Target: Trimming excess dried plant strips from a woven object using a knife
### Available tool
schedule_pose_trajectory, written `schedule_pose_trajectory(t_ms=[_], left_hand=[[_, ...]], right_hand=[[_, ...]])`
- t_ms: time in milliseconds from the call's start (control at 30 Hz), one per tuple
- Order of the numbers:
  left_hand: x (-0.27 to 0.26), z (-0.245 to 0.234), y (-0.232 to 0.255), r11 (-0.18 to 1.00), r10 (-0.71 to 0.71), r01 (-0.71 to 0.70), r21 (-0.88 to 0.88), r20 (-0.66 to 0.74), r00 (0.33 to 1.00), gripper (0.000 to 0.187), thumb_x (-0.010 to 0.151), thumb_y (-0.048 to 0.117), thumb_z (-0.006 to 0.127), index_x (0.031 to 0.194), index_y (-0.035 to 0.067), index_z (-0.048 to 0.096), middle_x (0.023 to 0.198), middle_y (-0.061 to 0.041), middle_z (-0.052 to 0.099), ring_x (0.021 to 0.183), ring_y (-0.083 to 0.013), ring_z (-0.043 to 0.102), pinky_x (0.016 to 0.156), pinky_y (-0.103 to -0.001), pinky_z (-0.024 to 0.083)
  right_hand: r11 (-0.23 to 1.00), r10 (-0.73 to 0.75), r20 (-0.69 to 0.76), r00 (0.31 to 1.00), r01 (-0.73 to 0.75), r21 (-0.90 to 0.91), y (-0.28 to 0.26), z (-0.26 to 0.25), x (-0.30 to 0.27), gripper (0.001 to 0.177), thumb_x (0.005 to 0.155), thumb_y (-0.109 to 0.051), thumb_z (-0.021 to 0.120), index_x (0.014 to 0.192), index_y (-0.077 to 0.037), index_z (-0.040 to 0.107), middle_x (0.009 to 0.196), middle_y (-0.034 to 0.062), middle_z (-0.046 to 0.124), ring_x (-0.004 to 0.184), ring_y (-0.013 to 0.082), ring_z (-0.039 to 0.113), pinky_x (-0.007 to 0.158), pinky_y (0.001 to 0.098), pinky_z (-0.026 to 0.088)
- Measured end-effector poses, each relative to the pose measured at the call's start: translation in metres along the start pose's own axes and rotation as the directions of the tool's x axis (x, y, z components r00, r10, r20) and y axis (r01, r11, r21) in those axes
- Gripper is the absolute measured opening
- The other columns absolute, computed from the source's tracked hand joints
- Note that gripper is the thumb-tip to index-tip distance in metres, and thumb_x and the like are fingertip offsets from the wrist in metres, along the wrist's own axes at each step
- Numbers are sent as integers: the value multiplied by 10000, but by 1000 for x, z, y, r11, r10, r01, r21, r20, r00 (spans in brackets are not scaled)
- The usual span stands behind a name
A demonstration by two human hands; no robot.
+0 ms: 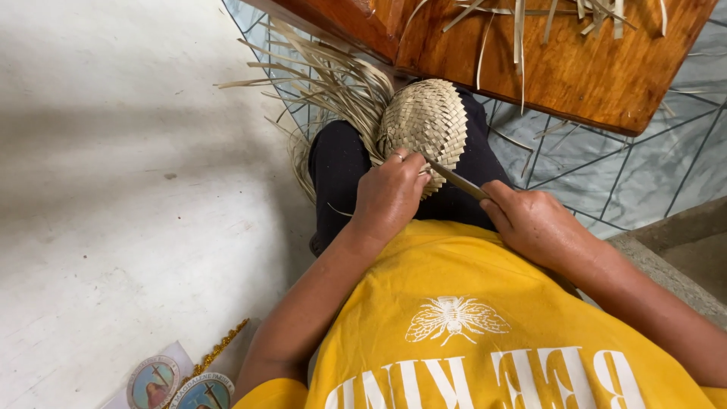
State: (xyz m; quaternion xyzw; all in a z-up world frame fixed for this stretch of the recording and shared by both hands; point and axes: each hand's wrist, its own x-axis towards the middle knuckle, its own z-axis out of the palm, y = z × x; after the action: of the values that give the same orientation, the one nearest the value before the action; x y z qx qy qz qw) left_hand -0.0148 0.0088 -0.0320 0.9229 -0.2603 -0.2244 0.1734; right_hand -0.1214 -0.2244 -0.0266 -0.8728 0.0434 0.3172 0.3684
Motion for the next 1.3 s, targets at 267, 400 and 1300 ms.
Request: schedule_pose_trajectory(t_ms=[267,400,1300], left_hand=[[-8,13,-1,996,-45,37,-77,-104,994,129,956,115,715,1063,52,676,1014,-150,668,764,-385,750,581,-476,651],[-12,21,-4,999,20,-28,-30,-249,968,107,909,116,733,973,76,657,860,-85,627,714,-344,728,576,-412,621],[-14,3,-48,987,-15,-4,-160,-116,993,272,944,16,694,1192,26,582,1182,-166,658,847,-352,713,777,-465,580]], right_hand=[[1000,-7,17,1000,7,-19,-9,0,1,206,1069,-299,518,1077,-128,635,719,165,733,689,408,754,640,505,622],[999,-4,38,999,5,-36,-12,1,2,220,1065,-317,506,1036,-129,615,734,199,731,738,456,750,689,547,622],[992,122,63,990,-124,36,-9,-20,-4,161,1045,-253,573,1110,-114,620,750,99,791,591,311,749,602,444,566]])
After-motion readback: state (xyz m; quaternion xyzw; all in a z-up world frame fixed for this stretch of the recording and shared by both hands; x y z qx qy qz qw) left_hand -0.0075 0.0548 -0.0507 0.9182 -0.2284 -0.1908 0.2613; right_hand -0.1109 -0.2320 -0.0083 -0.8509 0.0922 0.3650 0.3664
